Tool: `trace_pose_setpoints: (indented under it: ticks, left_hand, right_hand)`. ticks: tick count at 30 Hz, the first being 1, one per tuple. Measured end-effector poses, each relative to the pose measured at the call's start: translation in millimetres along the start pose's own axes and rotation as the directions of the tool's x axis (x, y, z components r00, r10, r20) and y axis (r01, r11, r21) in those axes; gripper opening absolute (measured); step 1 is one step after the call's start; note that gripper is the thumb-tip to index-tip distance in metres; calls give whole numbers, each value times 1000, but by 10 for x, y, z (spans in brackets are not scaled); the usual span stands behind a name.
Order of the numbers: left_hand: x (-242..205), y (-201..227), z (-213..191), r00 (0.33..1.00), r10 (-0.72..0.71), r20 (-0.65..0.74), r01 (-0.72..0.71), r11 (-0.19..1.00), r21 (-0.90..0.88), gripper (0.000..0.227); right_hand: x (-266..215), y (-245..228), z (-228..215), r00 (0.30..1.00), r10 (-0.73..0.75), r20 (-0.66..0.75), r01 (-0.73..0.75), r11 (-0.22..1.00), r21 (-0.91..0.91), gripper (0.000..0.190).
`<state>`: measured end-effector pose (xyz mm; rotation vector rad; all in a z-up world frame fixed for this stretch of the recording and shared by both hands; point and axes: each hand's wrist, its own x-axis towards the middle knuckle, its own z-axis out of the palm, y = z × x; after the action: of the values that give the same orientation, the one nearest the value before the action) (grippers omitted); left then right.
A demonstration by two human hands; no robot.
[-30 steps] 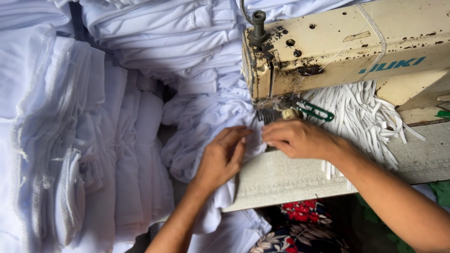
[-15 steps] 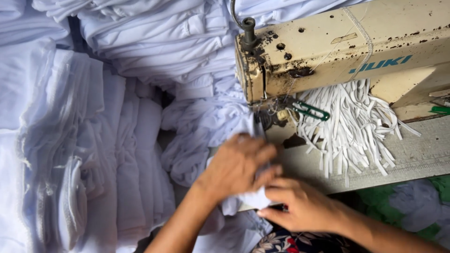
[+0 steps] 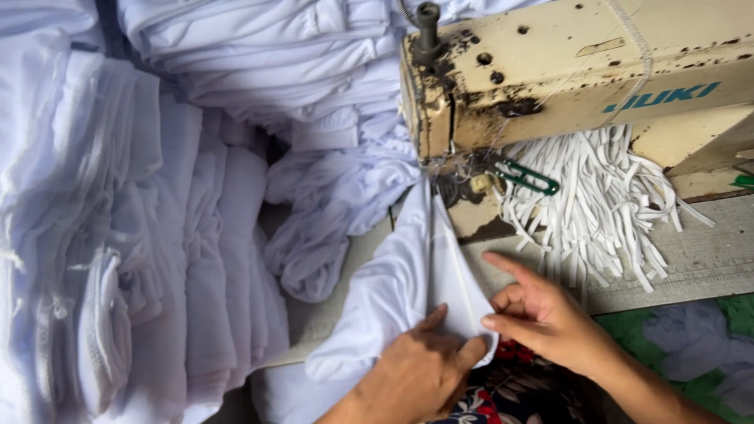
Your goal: Sewing elastic bands into the waistbands of white garments using an industrial sewing machine.
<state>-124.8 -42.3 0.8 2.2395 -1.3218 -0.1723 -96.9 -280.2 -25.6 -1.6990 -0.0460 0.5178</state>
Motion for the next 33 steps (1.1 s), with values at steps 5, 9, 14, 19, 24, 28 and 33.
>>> trace_pose_setpoints:
  ticks: [5,9,14,19,24,28,33]
  left_hand:
    - [-26,29,186,998,-57,-35,63,981,183,35]
    - [126,-110,-181,990,-142,17,136,969,205,34]
    - [265,-657,-172,940,-178,-290,293,858,423,22]
    - [260,-757,-150,968,-56,-244,89,988,126,43]
    - [327,-865,-328,944,-125,-305,179,971,157,39]
    - [389,-1038,-281,886,-155,-436,299,911,283,33]
    - [262,-1196,-352,847,-83,-526,279,910,307,26]
  right_hand:
    - [-105,-84,89,984,-176,27,178,968,-177,31]
    - [-204,-234,151,896,-377,236,441,689,-575,21]
    - [-148,-360,278,688,-635,350,681,399,-614,10]
    - [4,-173,182,636,-682,361,725,369,-581,15]
    - [372,-228,43,635,-652,414,725,317,-611,20]
    - [681,-322,-66,634,-637,438,747,358,-561,19]
    - [1080,-385,-188,603,-670,433,749,288,-596,13]
